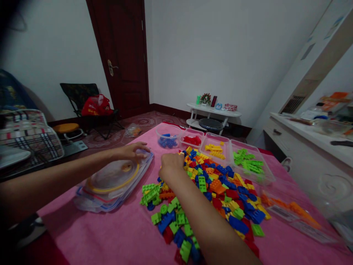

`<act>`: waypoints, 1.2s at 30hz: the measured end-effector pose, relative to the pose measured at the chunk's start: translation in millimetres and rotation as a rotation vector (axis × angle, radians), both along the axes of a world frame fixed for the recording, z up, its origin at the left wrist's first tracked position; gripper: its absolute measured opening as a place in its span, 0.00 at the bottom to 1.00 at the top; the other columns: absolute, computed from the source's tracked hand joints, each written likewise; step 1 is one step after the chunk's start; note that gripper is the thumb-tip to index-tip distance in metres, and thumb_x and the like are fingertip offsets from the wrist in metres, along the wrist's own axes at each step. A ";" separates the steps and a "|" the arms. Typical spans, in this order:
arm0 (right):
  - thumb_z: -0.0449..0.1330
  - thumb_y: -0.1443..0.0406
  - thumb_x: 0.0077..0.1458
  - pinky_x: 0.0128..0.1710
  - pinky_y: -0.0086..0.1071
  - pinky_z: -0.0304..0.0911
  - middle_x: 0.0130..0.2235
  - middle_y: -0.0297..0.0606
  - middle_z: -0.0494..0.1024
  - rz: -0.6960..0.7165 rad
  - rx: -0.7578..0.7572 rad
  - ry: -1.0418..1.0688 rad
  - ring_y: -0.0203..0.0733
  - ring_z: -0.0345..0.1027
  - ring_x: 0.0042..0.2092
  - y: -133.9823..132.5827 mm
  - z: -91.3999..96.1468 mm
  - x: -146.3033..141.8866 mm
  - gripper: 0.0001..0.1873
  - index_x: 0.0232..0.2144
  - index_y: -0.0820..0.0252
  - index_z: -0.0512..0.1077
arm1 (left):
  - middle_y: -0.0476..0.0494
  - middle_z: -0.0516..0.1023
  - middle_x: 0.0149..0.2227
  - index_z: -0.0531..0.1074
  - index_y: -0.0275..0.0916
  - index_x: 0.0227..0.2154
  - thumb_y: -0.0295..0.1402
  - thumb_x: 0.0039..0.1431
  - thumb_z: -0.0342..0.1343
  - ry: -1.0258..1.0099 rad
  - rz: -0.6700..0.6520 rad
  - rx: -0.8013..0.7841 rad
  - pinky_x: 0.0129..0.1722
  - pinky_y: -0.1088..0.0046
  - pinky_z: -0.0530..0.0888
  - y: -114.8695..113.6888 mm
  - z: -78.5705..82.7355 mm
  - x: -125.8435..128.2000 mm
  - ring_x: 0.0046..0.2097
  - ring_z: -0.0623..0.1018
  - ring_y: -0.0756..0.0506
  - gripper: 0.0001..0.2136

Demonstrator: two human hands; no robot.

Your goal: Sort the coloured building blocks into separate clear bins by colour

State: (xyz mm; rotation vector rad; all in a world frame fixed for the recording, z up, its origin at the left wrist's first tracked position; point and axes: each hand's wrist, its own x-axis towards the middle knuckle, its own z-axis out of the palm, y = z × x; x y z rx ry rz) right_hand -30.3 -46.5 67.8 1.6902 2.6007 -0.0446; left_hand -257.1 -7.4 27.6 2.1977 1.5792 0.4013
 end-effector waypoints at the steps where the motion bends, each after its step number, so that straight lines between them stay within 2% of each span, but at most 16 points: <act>1: 0.59 0.67 0.46 0.45 0.42 0.60 0.41 0.50 0.78 -0.011 0.024 0.001 0.53 0.71 0.46 -2.9 4.8 12.1 0.14 0.38 0.61 0.76 | 0.35 0.62 0.60 0.72 0.38 0.48 0.50 0.49 0.56 0.045 -0.015 0.021 0.60 0.60 0.57 -4.4 9.3 3.9 0.63 0.58 0.35 0.27; 4: 0.57 0.69 0.46 0.44 0.39 0.61 0.41 0.46 0.79 -0.032 0.084 0.042 0.51 0.71 0.46 -10.3 11.6 49.3 0.16 0.39 0.58 0.76 | 0.38 0.58 0.62 0.72 0.40 0.49 0.44 0.50 0.57 0.127 -0.082 0.213 0.62 0.58 0.53 -31.8 34.3 25.2 0.65 0.53 0.35 0.23; 6: 0.57 0.69 0.47 0.46 0.38 0.60 0.44 0.43 0.78 -0.044 0.118 0.107 0.50 0.70 0.47 -13.2 9.9 72.1 0.19 0.43 0.56 0.75 | 0.40 0.58 0.63 0.70 0.42 0.51 0.43 0.54 0.54 0.098 -0.123 0.278 0.62 0.60 0.54 -61.3 38.4 45.5 0.64 0.57 0.36 0.22; 8: 0.57 0.67 0.48 0.48 0.38 0.60 0.46 0.41 0.77 -0.063 0.138 0.192 0.49 0.69 0.49 -14.1 5.8 92.3 0.19 0.44 0.56 0.74 | 0.43 0.58 0.63 0.61 0.48 0.59 0.45 0.56 0.51 0.046 -0.138 0.181 0.60 0.61 0.58 -94.5 27.7 66.5 0.62 0.61 0.37 0.26; 10: 0.58 0.64 0.50 0.48 0.37 0.60 0.46 0.40 0.77 -0.082 0.136 0.270 0.48 0.69 0.48 -13.1 2.7 110.1 0.16 0.43 0.55 0.75 | 0.43 0.52 0.65 0.51 0.51 0.63 0.49 0.53 0.54 -0.010 -0.171 0.087 0.60 0.59 0.59 -123.8 6.4 84.8 0.64 0.57 0.35 0.35; 11: 0.58 0.63 0.50 0.47 0.37 0.61 0.45 0.39 0.78 -0.090 0.127 0.304 0.47 0.70 0.47 -12.0 2.2 118.3 0.15 0.42 0.55 0.75 | 0.44 0.48 0.67 0.47 0.52 0.64 0.49 0.54 0.53 -0.024 -0.174 0.063 0.61 0.58 0.57 -134.7 -5.4 92.6 0.65 0.54 0.35 0.36; 14: 0.60 0.62 0.49 0.42 0.34 0.63 0.40 0.38 0.79 -0.090 0.090 0.388 0.44 0.72 0.42 -8.8 5.2 138.7 0.13 0.39 0.55 0.76 | 0.46 0.43 0.68 0.42 0.53 0.65 0.48 0.58 0.48 -0.117 -0.082 0.035 0.63 0.53 0.51 -148.4 -32.5 113.2 0.67 0.47 0.36 0.34; 18: 0.60 0.63 0.48 0.41 0.33 0.63 0.38 0.37 0.79 -0.057 0.065 0.446 0.43 0.72 0.40 -9.4 10.8 150.2 0.11 0.37 0.55 0.76 | 0.45 0.41 0.68 0.40 0.50 0.65 0.48 0.59 0.46 -0.241 0.015 0.001 0.65 0.50 0.45 -133.7 -41.8 143.2 0.67 0.42 0.38 0.34; 22: 0.61 0.65 0.47 0.47 0.32 0.60 0.45 0.37 0.77 -0.012 0.035 0.442 0.43 0.69 0.47 -14.3 7.3 145.7 0.18 0.43 0.54 0.75 | 0.42 0.39 0.68 0.41 0.48 0.65 0.47 0.59 0.48 -0.348 -0.023 0.079 0.64 0.52 0.49 -106.6 -41.6 175.6 0.67 0.43 0.38 0.35; 24: 0.60 0.66 0.47 0.49 0.32 0.58 0.48 0.37 0.75 -0.009 0.046 0.435 0.42 0.68 0.49 -14.2 2.1 142.1 0.21 0.46 0.54 0.73 | 0.39 0.43 0.67 0.44 0.47 0.65 0.46 0.58 0.49 -0.382 -0.035 0.149 0.63 0.51 0.51 -91.3 -41.5 189.8 0.67 0.45 0.37 0.34; 26: 0.59 0.67 0.48 0.47 0.31 0.58 0.47 0.39 0.75 -0.050 0.080 0.430 0.41 0.68 0.47 -10.9 -4.3 139.8 0.21 0.47 0.57 0.72 | 0.36 0.47 0.66 0.49 0.46 0.64 0.47 0.56 0.51 -0.387 -0.018 0.210 0.63 0.50 0.52 -75.4 -39.0 201.7 0.67 0.48 0.35 0.34; 28: 0.57 0.67 0.49 0.44 0.30 0.59 0.44 0.40 0.75 -0.109 0.134 0.433 0.40 0.68 0.44 -5.5 -10.9 139.9 0.17 0.44 0.59 0.72 | 0.34 0.53 0.64 0.54 0.45 0.61 0.48 0.53 0.54 -0.357 -0.014 0.252 0.61 0.50 0.55 -60.0 -32.9 211.6 0.65 0.53 0.34 0.34; 31: 0.57 0.66 0.50 0.41 0.29 0.58 0.39 0.39 0.75 -0.163 0.190 0.442 0.39 0.68 0.40 2.2 -17.0 145.8 0.09 0.35 0.60 0.73 | 0.34 0.64 0.58 0.64 0.43 0.55 0.48 0.50 0.57 -0.294 -0.094 0.282 0.58 0.53 0.61 -40.7 -19.5 224.0 0.59 0.64 0.34 0.29; 34: 0.58 0.66 0.49 0.37 0.28 0.58 0.35 0.36 0.76 -0.167 0.151 0.439 0.37 0.68 0.37 4.0 -13.3 159.1 0.06 0.32 0.58 0.74 | 0.35 0.70 0.52 0.71 0.41 0.48 0.46 0.49 0.58 -0.264 -0.207 0.281 0.55 0.57 0.65 -27.9 -9.7 233.0 0.54 0.69 0.35 0.24; 36: 0.58 0.67 0.48 0.33 0.28 0.57 0.32 0.34 0.77 -0.173 0.104 0.427 0.36 0.68 0.34 1.2 -5.5 169.9 0.07 0.32 0.58 0.74 | 0.36 0.71 0.52 0.70 0.39 0.49 0.45 0.50 0.58 -0.315 -0.239 0.284 0.55 0.59 0.65 -22.9 -9.2 235.7 0.54 0.70 0.36 0.25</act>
